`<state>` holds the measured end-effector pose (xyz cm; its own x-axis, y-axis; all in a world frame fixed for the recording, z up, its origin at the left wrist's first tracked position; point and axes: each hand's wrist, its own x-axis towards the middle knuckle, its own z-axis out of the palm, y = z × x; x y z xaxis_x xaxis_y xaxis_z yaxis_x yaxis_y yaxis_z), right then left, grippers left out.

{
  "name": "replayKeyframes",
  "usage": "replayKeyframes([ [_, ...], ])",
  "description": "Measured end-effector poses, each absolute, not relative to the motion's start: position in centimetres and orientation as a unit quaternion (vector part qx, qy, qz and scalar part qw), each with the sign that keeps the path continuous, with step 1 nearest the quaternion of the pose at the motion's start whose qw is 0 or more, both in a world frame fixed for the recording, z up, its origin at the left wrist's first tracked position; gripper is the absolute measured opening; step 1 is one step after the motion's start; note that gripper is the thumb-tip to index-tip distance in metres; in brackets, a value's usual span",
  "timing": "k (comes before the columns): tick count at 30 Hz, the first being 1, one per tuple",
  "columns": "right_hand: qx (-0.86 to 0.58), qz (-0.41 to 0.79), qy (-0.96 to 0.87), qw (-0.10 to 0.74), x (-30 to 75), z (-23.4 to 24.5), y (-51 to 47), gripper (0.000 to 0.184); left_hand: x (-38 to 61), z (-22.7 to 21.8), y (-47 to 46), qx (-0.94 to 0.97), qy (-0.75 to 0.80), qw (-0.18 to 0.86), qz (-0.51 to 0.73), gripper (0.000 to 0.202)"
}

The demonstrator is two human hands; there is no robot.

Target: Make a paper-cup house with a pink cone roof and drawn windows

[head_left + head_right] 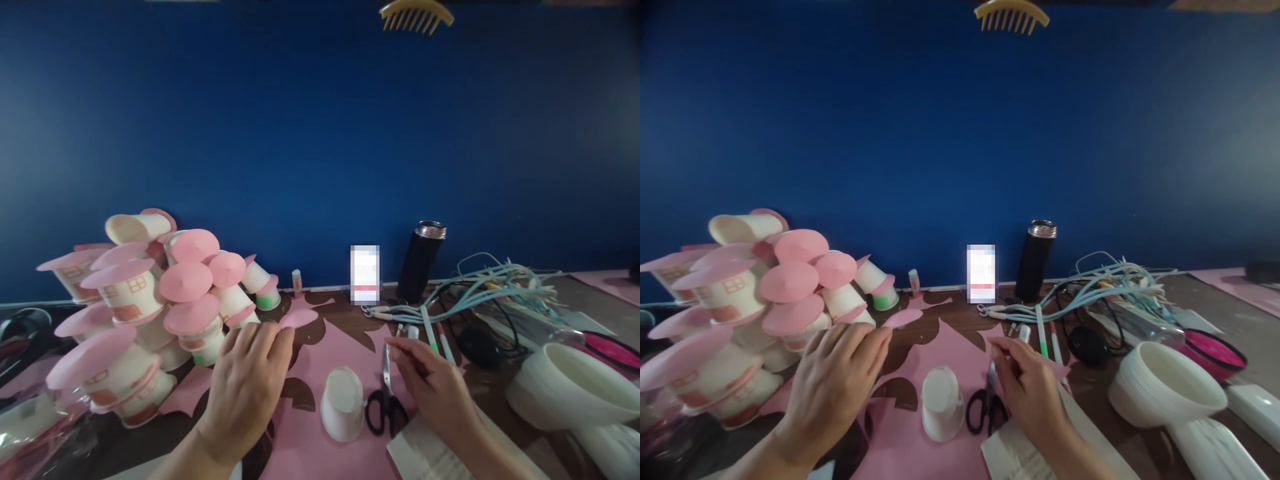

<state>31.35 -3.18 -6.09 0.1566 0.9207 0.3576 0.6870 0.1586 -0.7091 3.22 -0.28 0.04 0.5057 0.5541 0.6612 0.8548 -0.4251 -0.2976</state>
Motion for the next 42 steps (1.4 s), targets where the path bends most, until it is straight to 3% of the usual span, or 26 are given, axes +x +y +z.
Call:
replayKeyframes([
  [3, -0.598, 0.293, -0.587, 0.460, 30.1, -5.1, -3.9, 0.035, 3.3, 0.1, -1.5, -0.815, -0.330, 0.326, -0.348, 0.030],
  [6, -0.528, 0.470, -0.493, 0.507, 29.0, -4.3, -4.5, 0.038, 4.1, -0.3, -2.8, -0.829, -0.244, 0.316, -0.392, 0.024],
  [11, -0.472, 0.580, -0.471, 0.469, 28.9, -3.3, -5.0, 0.047, 5.4, -1.0, -4.2, -0.826, -0.241, 0.260, -0.440, 0.025],
  [16, -0.486, 0.575, -0.531, 0.388, 29.8, -3.0, -4.7, 0.011, 5.2, -1.5, -3.9, -0.803, -0.278, 0.258, -0.460, 0.026],
  [21, -0.476, 0.601, -0.537, 0.352, 29.1, -4.2, -4.6, 0.049, 5.0, -3.4, -2.4, -0.743, -0.391, 0.121, -0.530, 0.018],
  [24, -0.426, 0.658, -0.512, 0.351, 28.4, -5.2, -4.8, 0.064, 5.1, -4.9, -1.5, -0.658, -0.508, -0.028, -0.555, 0.005],
  [25, -0.412, 0.676, -0.501, 0.349, 28.2, -5.4, -4.8, 0.066, 5.1, -5.3, -1.3, -0.626, -0.538, -0.090, -0.557, 0.010],
  [28, -0.387, 0.706, -0.476, 0.353, 27.9, -5.8, -4.7, 0.061, 5.5, -6.0, -1.1, -0.532, -0.597, -0.264, -0.539, 0.027],
  [31, -0.390, 0.703, -0.470, 0.365, 27.8, -6.0, -4.5, 0.053, 6.1, -6.2, -1.3, -0.480, -0.625, -0.355, -0.503, 0.035],
  [42, -0.393, 0.705, -0.448, 0.384, 27.2, -6.4, -4.4, 0.056, 7.2, -6.9, -1.3, -0.470, -0.611, -0.440, -0.461, 0.032],
])
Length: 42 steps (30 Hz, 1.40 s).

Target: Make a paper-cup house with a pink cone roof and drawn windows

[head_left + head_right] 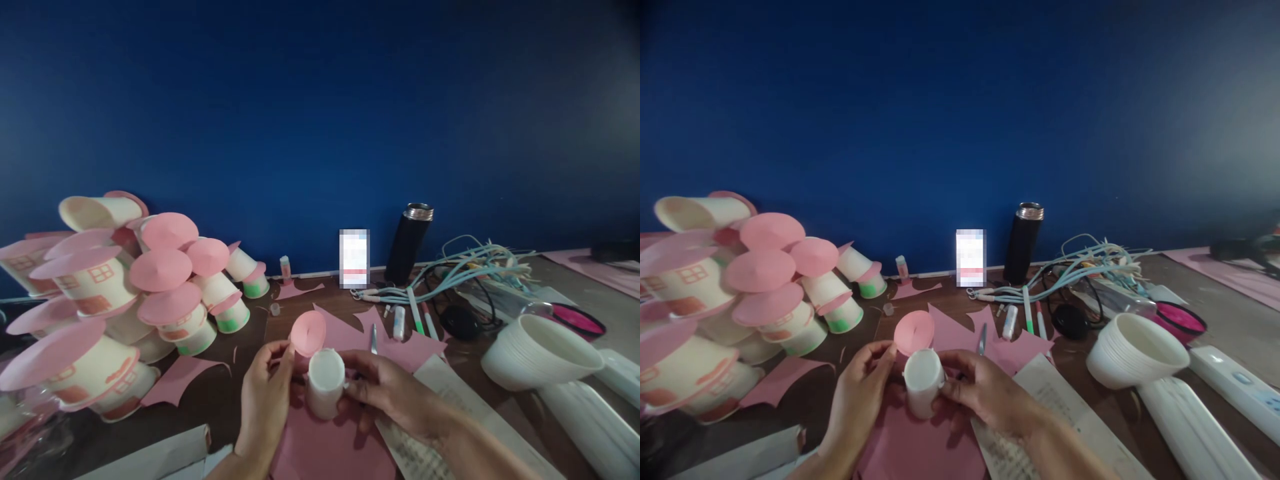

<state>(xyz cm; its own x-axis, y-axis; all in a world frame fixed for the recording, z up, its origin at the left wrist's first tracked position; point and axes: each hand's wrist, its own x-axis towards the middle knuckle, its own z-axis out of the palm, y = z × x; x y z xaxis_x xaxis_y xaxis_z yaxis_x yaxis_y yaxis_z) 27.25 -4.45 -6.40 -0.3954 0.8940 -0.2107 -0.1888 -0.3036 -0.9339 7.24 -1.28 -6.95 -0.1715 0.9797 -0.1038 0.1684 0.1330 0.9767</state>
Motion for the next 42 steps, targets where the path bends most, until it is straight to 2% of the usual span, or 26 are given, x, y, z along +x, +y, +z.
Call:
replayKeyframes([
  [17, -0.411, 0.691, -0.434, 0.407, 26.79, -7.14, -4.48, 0.058, 7.26, -7.37, -1.28, 0.531, 0.598, 0.391, 0.455, 0.032],
  [23, -0.423, 0.681, -0.435, 0.409, 26.75, -6.91, -4.38, 0.052, 7.31, -7.35, -1.50, 0.535, 0.599, 0.383, 0.456, 0.032],
  [36, -0.431, 0.665, -0.456, 0.406, 26.80, -6.48, -4.55, 0.050, 7.43, -7.17, -1.57, 0.540, 0.588, 0.384, 0.464, 0.028],
  [42, -0.435, 0.655, -0.466, 0.406, 27.02, -6.88, -4.40, 0.057, 7.54, -7.38, -1.68, 0.522, 0.586, 0.412, 0.464, 0.029],
])
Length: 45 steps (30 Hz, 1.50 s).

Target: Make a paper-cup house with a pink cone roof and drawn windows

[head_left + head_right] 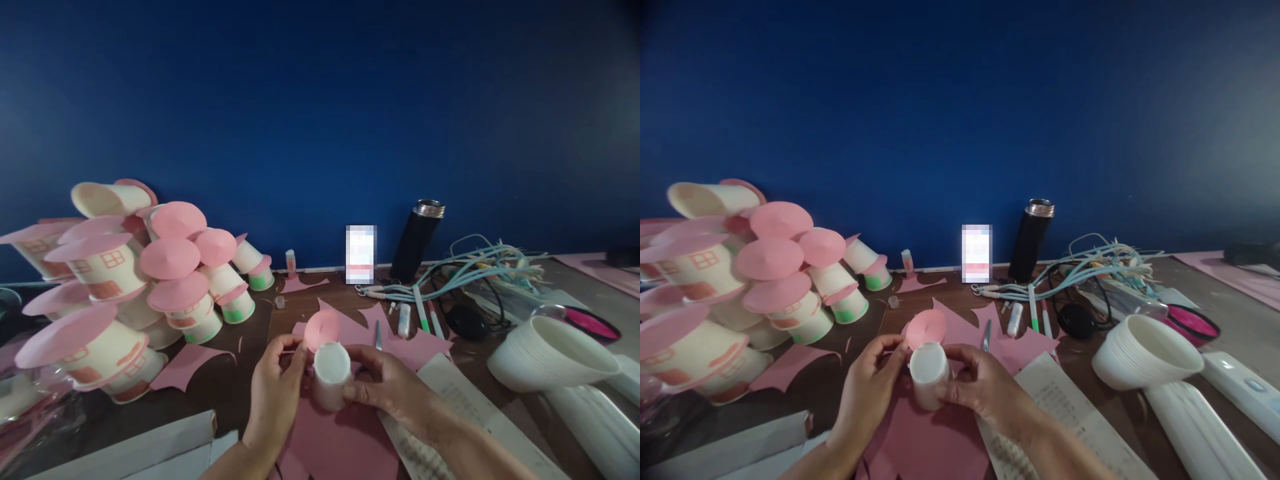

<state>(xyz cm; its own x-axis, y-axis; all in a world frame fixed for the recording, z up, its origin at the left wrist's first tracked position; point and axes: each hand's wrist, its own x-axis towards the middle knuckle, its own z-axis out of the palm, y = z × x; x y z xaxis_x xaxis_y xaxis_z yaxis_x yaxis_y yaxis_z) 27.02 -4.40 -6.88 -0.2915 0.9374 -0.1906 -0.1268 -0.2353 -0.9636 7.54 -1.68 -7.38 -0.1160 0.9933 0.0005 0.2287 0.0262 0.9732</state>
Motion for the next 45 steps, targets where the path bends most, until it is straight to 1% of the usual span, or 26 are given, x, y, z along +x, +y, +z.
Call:
replayKeyframes([
  [3, -0.430, 0.662, -0.466, 0.400, 27.1, -6.9, -4.4, 0.059, 7.6, -7.4, -1.7, 0.515, 0.584, 0.424, 0.463, 0.030],
  [10, -0.394, 0.702, -0.451, 0.386, 27.2, -6.3, -4.6, 0.055, 7.6, -7.4, -1.7, 0.513, 0.576, 0.441, 0.459, 0.032],
  [26, -0.403, 0.696, -0.443, 0.395, 27.0, -6.3, -4.5, 0.053, 7.5, -7.2, -1.8, 0.533, 0.580, 0.407, 0.463, 0.027],
  [35, -0.407, 0.692, -0.455, 0.385, 27.1, -6.4, -4.5, 0.054, 7.6, -7.1, -1.8, 0.520, 0.574, 0.430, 0.464, 0.026],
  [45, -0.425, 0.666, -0.474, 0.388, 27.2, -5.9, -4.6, 0.050, 7.6, -7.2, -1.7, 0.524, 0.568, 0.435, 0.462, 0.024],
])
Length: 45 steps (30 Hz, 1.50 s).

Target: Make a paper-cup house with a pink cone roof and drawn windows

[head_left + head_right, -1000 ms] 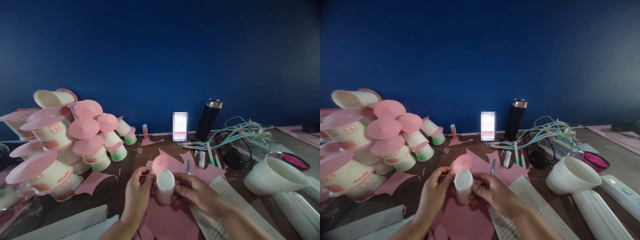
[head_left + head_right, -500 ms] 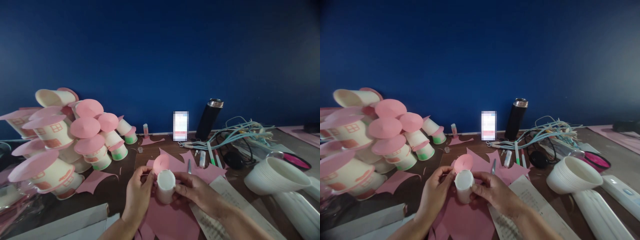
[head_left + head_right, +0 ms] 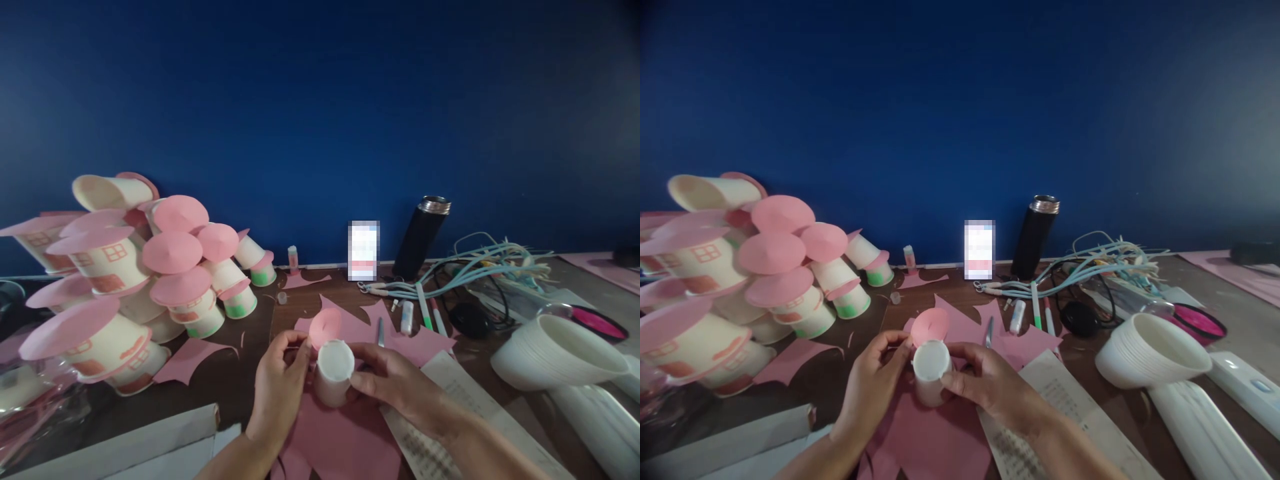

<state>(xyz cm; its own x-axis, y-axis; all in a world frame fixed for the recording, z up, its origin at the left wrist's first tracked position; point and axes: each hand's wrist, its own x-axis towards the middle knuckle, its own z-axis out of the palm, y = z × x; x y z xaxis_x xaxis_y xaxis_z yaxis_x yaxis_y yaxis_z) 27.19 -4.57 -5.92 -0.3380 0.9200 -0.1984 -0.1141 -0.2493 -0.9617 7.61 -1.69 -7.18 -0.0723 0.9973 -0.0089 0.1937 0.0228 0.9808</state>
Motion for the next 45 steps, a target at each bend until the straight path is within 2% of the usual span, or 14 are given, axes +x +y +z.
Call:
replayKeyframes([
  [24, -0.485, 0.626, -0.493, 0.359, 26.8, -5.3, -4.8, 0.044, 7.7, -7.0, -2.1, 0.543, 0.572, 0.412, 0.455, 0.021],
  [34, -0.447, 0.678, -0.446, 0.376, 26.3, -4.8, -4.8, 0.039, 7.7, -7.0, -2.0, 0.525, 0.569, 0.440, 0.456, 0.023],
  [37, -0.454, 0.693, -0.424, 0.366, 26.3, -4.7, -4.9, 0.046, 7.7, -7.0, -1.8, 0.508, 0.567, 0.456, 0.460, 0.027],
  [40, -0.496, 0.665, -0.427, 0.360, 26.8, -4.8, -5.0, 0.054, 7.5, -7.0, -1.6, 0.495, 0.563, 0.471, 0.464, 0.031],
  [45, -0.582, 0.531, -0.462, 0.407, 27.8, -5.4, -4.5, 0.045, 7.1, -7.3, -1.3, 0.496, 0.565, 0.462, 0.470, 0.032],
])
